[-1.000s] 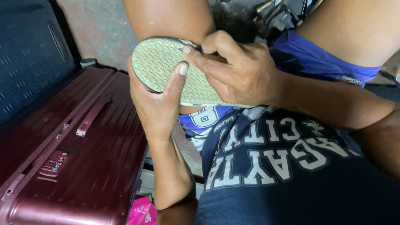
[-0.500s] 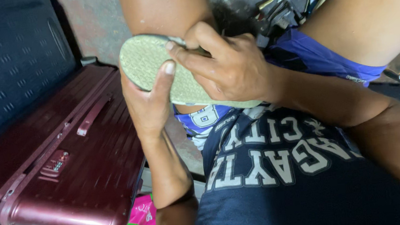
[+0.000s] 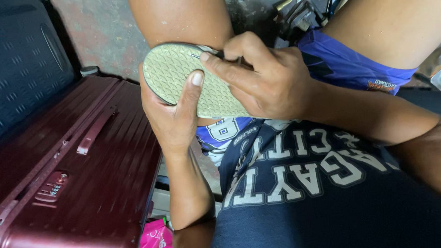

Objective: The person holds a white and blue sneaker and uses a small metal tool to scrape and clean the sole. The person repeatedly works along the edge where the sole meets the upper, removing debris and residue.

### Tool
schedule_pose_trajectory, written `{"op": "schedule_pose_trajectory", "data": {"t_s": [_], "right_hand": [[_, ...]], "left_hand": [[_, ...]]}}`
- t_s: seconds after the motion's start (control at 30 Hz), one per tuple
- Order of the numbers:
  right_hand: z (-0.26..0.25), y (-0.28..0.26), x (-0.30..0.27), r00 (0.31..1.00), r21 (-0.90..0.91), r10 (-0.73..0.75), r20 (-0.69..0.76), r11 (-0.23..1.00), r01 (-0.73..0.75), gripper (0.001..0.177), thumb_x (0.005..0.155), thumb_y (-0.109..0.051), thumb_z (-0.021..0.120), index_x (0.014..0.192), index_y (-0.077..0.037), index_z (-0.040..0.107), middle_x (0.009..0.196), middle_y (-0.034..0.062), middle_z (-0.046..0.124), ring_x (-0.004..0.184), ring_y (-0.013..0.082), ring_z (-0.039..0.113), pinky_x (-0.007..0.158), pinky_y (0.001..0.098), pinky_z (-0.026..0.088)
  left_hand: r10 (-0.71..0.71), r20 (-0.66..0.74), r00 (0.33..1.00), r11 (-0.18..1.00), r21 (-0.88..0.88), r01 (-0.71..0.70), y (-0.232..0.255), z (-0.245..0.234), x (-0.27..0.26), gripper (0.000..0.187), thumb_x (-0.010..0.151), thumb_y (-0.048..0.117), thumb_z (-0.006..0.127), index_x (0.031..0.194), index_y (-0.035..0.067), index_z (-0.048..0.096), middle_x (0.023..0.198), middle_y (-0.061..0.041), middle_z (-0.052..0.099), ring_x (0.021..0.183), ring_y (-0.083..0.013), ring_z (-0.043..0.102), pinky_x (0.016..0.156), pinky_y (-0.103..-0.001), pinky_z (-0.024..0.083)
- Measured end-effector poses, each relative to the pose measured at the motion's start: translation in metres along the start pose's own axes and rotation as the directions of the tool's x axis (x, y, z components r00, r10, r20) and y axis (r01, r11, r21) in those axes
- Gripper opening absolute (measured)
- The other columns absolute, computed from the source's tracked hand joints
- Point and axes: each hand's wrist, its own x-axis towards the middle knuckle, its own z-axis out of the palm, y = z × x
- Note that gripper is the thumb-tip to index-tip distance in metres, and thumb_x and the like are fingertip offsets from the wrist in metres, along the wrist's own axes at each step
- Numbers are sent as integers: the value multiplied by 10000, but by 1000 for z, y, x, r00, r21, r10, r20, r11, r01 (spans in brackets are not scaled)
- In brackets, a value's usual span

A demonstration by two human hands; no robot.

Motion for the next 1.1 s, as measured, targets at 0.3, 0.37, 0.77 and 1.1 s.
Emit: {"op": "schedule_pose_trajectory", "data": {"t_s": [0.3,0.37,0.77,1.1], "right_hand": [[12,4,13,999,-30,-33,-23,999,32,321,986,-16,775,1302,1,724,1081,78,584,791,132,667,664,256,570],[12,4,17,999,-8,-40,-13,999,40,335,993,-2,759,1325,-4,713,1073,77,579,799,126,679,666,236,576],[-5,17,28,999,343,38,2,939,-36,285,998,67,684,1280,33,666,1115,119,592,891,207,656,745,298,559],[-14,6,7,999,99,27,19,995,-28,359,959,48,744,1315,16,709,1037,76,545,706,113,541,579,270,461]], "left_hand": [[-33,-36,999,986,161,38,8,-3,6,445,926,138,835,1239,-5,554,1125,-89,667,1035,-139,628,953,-301,550],[-38,-34,999,991,124,42,6,-6,7,454,936,132,835,1265,-3,554,1148,-87,662,1053,-138,624,972,-301,542],[-1,44,999,1000,5,0,-2,-3,9,432,930,146,836,1237,12,563,1126,-64,656,1042,-126,610,962,-296,537],[11,44,999,999,47,-13,7,7,6,383,961,147,826,1198,11,557,1096,-74,676,1009,-109,626,919,-286,552]]}}
